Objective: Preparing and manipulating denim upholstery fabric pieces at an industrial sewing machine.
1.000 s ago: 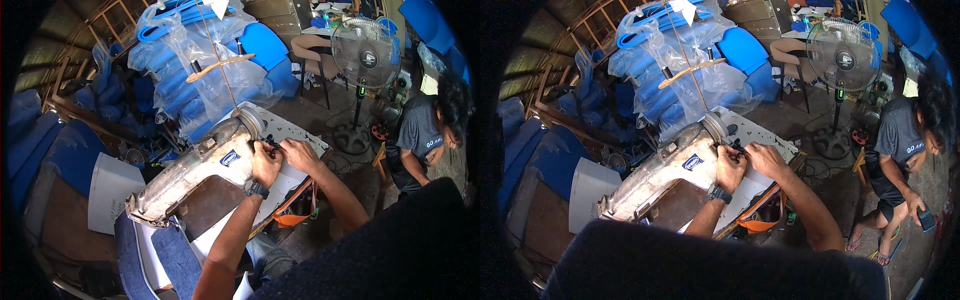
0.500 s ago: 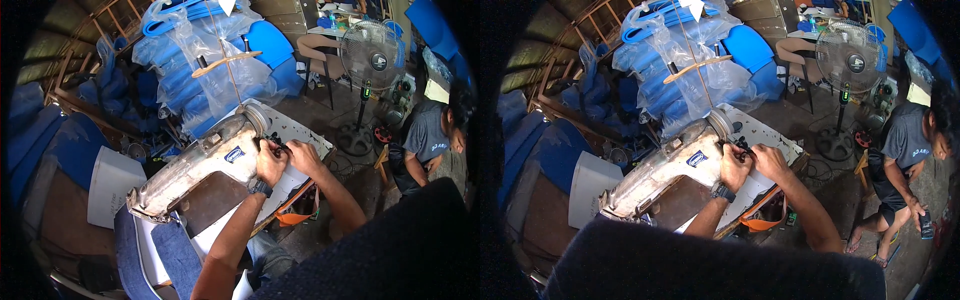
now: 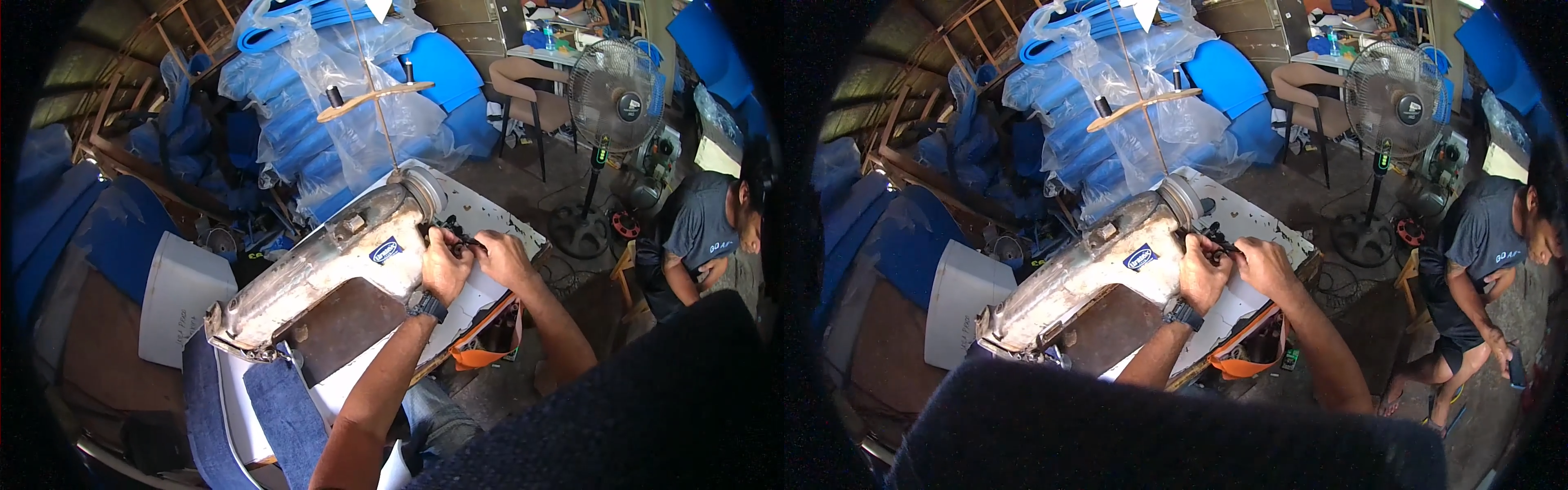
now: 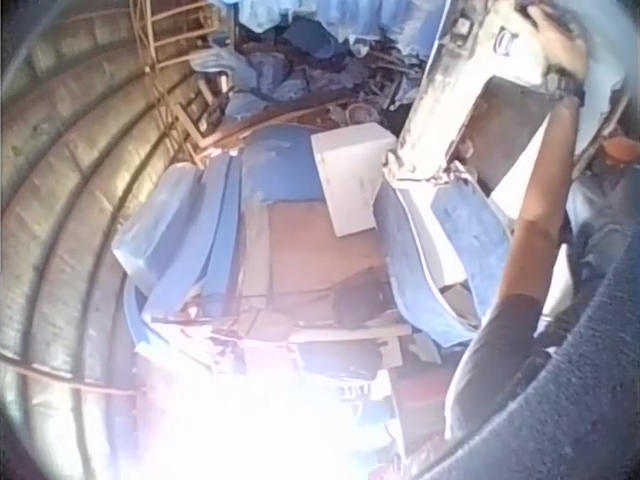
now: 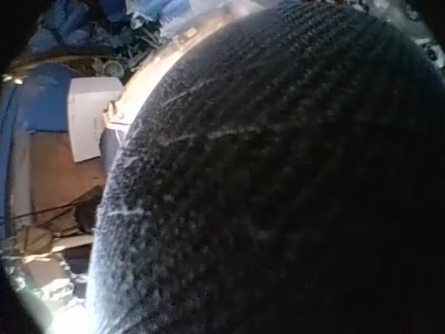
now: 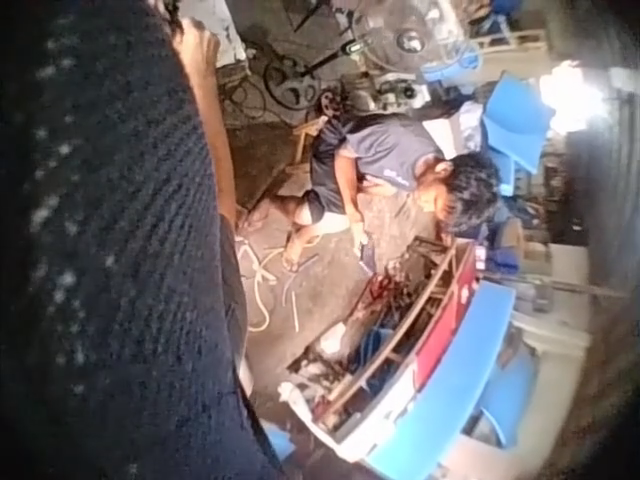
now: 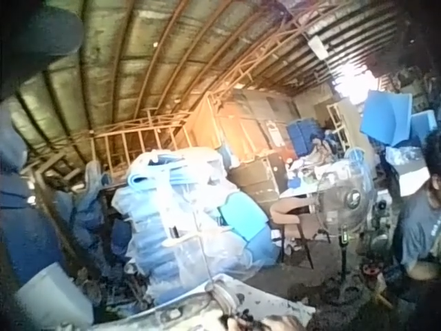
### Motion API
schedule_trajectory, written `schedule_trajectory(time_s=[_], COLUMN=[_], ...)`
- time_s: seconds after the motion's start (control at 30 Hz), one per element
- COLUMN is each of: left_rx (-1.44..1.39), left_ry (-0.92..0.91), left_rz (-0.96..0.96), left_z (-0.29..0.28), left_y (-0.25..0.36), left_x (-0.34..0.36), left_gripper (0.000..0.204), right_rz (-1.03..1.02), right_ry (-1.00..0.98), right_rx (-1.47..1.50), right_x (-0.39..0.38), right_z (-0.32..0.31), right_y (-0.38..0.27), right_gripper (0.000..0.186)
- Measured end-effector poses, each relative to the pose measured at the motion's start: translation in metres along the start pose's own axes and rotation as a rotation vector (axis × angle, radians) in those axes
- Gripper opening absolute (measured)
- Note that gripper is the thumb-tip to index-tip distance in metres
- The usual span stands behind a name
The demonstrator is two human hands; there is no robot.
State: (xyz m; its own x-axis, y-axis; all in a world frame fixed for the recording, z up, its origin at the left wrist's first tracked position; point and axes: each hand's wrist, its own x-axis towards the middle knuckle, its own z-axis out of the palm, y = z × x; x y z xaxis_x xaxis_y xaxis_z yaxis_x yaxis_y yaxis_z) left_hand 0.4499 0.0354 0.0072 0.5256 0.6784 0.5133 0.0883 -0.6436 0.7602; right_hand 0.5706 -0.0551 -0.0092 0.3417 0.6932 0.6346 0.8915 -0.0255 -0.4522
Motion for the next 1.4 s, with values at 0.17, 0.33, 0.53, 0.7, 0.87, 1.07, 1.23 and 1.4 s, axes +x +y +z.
schedule_trajectory(time_s=[0.17,0.33,0.53,0.7,0.87,1.07,1.23,1.4], left_rx=[0.018,0.023,-0.013,-0.036,-0.082,0.238,-0.156,-0.605], left_ry=[-0.018,-0.096,-0.117,-0.186,-0.208,-0.329,-0.15,0.042], left_rz=[0.007,-0.012,0.002,0.038,0.226,0.782,0.287,-0.182], left_z=[-0.001,-0.004,-0.005,-0.006,-0.011,-0.053,-0.066,-0.066], left_y=[0.001,-0.002,-0.006,-0.007,-0.002,0.011,-0.01,-0.015], left_x=[0.0,0.002,0.0,-0.002,-0.009,-0.048,-0.069,-0.085], left_gripper=[0.03,0.027,0.024,0.023,0.019,0.02,0.028,0.035], right_rz=[-0.108,-0.029,0.018,-0.069,0.262,0.306,0.51,0.229], right_ry=[-0.024,-0.114,0.037,0.088,0.114,0.18,-0.104,-0.058], right_rx=[-0.028,-0.137,0.008,0.13,0.109,-0.03,0.637,0.228], right_x=[0.006,0.002,-0.005,-0.001,0.003,0.005,0.001,-0.038], right_z=[-0.002,-0.004,0.006,0.008,0.02,0.023,0.014,0.003], right_y=[0.003,0.004,0.005,0.011,0.024,0.033,0.004,-0.048], right_gripper=[0.011,0.013,0.013,0.02,0.025,0.026,0.027,0.024])
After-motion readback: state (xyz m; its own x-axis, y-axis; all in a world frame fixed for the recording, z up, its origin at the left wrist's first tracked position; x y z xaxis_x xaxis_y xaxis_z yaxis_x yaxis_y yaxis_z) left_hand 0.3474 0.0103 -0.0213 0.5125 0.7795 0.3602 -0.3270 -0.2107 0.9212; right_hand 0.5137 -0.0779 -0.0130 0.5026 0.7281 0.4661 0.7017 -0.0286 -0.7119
